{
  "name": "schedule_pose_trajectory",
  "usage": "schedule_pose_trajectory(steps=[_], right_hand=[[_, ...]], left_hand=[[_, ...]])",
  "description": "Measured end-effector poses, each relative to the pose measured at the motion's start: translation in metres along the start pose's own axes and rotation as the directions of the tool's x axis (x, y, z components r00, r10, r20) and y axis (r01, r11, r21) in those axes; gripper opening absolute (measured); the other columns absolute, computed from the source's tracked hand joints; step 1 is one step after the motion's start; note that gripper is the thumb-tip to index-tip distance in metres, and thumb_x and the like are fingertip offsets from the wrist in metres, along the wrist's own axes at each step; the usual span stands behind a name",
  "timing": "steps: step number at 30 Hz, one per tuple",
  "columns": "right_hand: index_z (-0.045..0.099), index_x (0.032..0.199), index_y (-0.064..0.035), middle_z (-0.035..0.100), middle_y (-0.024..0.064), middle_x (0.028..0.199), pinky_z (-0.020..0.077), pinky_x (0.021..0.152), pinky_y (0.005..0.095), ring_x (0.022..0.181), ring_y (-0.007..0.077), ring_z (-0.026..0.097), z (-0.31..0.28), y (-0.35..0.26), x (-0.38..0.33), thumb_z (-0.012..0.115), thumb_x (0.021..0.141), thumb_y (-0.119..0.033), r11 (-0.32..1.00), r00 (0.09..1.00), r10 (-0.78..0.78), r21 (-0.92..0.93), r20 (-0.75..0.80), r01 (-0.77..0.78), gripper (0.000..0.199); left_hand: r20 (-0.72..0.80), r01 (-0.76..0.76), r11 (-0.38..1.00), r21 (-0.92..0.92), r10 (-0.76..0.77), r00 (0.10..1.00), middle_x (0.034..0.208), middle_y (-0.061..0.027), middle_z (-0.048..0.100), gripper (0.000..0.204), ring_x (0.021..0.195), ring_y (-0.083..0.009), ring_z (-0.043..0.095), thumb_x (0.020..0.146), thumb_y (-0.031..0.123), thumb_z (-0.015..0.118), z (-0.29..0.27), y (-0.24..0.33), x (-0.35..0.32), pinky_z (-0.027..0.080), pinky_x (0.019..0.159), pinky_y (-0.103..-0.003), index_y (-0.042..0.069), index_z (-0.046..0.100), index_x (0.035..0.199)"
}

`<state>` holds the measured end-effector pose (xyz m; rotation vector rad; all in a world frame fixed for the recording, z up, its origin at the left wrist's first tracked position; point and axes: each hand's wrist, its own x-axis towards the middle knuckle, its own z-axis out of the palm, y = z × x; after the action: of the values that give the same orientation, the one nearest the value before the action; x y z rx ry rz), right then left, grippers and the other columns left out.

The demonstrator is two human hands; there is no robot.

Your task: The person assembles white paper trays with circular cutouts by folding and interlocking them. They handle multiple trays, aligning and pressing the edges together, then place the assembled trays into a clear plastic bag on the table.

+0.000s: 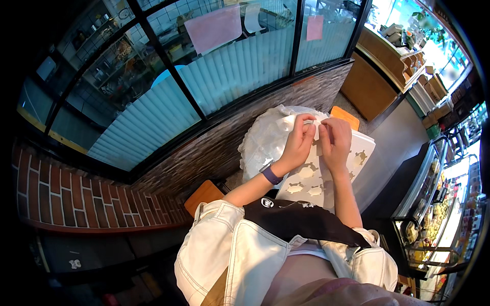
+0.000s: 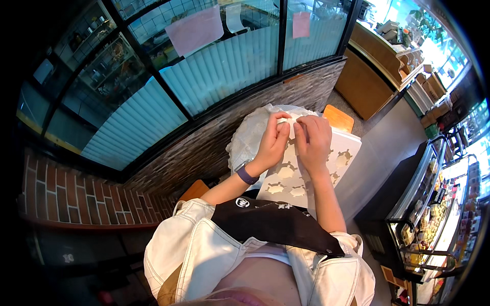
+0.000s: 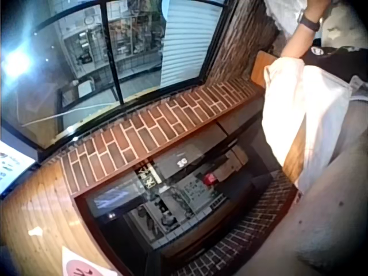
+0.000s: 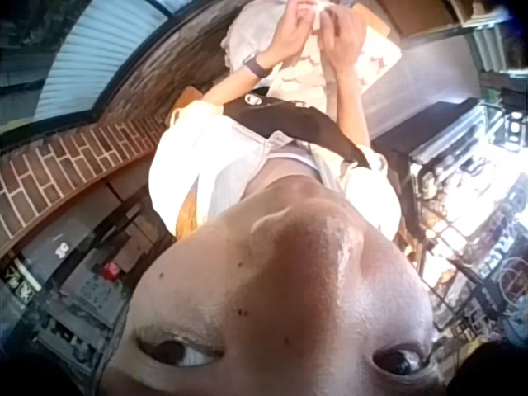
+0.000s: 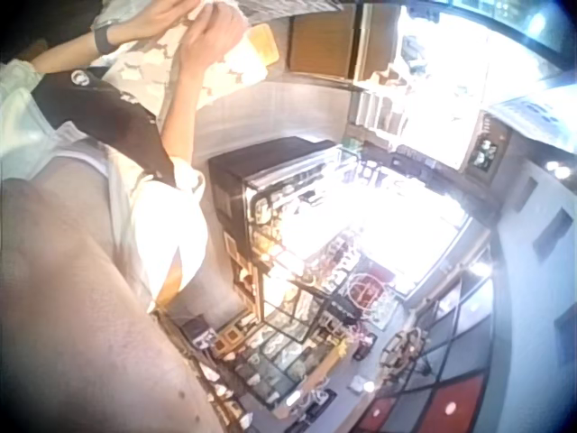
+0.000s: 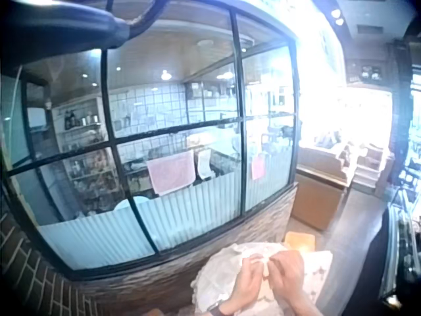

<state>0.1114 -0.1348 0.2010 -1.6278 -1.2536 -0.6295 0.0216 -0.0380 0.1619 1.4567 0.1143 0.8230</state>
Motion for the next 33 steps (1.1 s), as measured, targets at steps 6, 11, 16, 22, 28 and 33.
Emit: schedule_pose_trajectory(steps=[6, 11, 16, 22, 28, 33], right_hand=[[0.069, 0.094, -0.0055, 0.061, 0.0078, 0.084, 0.0435, 0.070, 0.0382, 0.078, 0.0273, 0.056, 0.001, -0.008, 0.003, 0.071, 0.085, -0.010, 0.994, 0.997, -0.069, -0.085, 0.044, 0.073, 0.010], [0.072, 0.096, -0.0046, 0.062, 0.0075, 0.087, 0.0456, 0.071, 0.0374, 0.081, 0.0265, 0.057, -0.015, -0.024, 0.001, 0.073, 0.082, -0.009, 0.990, 0.995, -0.063, -0.118, 0.082, 0.072, 0.014], [0.074, 0.108, -0.0038, 0.063, 0.0076, 0.093, 0.0485, 0.078, 0.0375, 0.086, 0.0265, 0.059, -0.021, -0.040, -0.006, 0.074, 0.080, -0.006, 0.988, 0.993, -0.115, -0.100, -0.003, 0.114, 0.029], [0.073, 0.111, -0.0019, 0.063, 0.0085, 0.094, 0.0504, 0.075, 0.0364, 0.086, 0.0261, 0.060, -0.042, -0.054, -0.014, 0.075, 0.076, -0.001, 0.985, 0.991, -0.132, -0.111, 0.002, 0.132, 0.035], [0.070, 0.109, -0.0006, 0.064, 0.0110, 0.097, 0.0513, 0.076, 0.0377, 0.087, 0.0298, 0.062, -0.061, -0.054, -0.017, 0.076, 0.076, -0.003, 0.988, 0.988, -0.129, -0.070, 0.083, 0.135, 0.034], [0.070, 0.109, -0.0011, 0.063, 0.0114, 0.101, 0.0494, 0.080, 0.0394, 0.094, 0.0312, 0.060, -0.069, -0.062, -0.022, 0.076, 0.077, -0.006, 0.980, 0.986, -0.088, -0.165, 0.138, 0.111, 0.032]], left_hand=[[0.055, 0.121, 0.974, -0.190, -0.113, 0.992, 0.094, 0.0036, 0.060, 0.029, 0.080, -0.0004, 0.049, 0.107, 0.022, 0.049, -0.005, -0.004, -0.015, 0.041, 0.071, -0.018, 0.000, 0.056, 0.123], [0.119, 0.196, 0.930, -0.310, -0.166, 0.979, 0.095, 0.0045, 0.061, 0.028, 0.082, 0.0007, 0.050, 0.106, 0.019, 0.053, -0.005, 0.006, -0.025, 0.041, 0.071, -0.017, 0.000, 0.056, 0.125], [0.072, 0.158, 0.928, -0.337, -0.141, 0.987, 0.082, 0.0061, 0.059, 0.028, 0.069, 0.0015, 0.044, 0.104, 0.019, 0.056, -0.003, 0.030, -0.036, 0.034, 0.059, -0.016, 0.001, 0.056, 0.125], [0.091, 0.140, 0.921, -0.363, -0.115, 0.989, 0.101, -0.0010, 0.066, 0.030, 0.078, 0.0006, 0.051, 0.104, 0.013, 0.056, 0.010, 0.046, -0.051, 0.038, 0.064, -0.015, -0.002, 0.050, 0.129], [0.142, 0.091, 0.933, -0.349, -0.043, 0.989, 0.109, -0.0062, 0.067, 0.044, 0.085, -0.0035, 0.056, 0.104, 0.013, 0.055, 0.009, 0.054, -0.055, 0.044, 0.071, -0.018, 0.001, 0.041, 0.143], [0.144, -0.068, 0.996, 0.065, 0.058, 0.988, 0.126, -0.0127, 0.064, 0.038, 0.112, -0.0173, 0.061, 0.101, 0.008, 0.056, 0.006, 0.053, -0.056, 0.049, 0.094, -0.029, 0.001, 0.052, 0.137]])
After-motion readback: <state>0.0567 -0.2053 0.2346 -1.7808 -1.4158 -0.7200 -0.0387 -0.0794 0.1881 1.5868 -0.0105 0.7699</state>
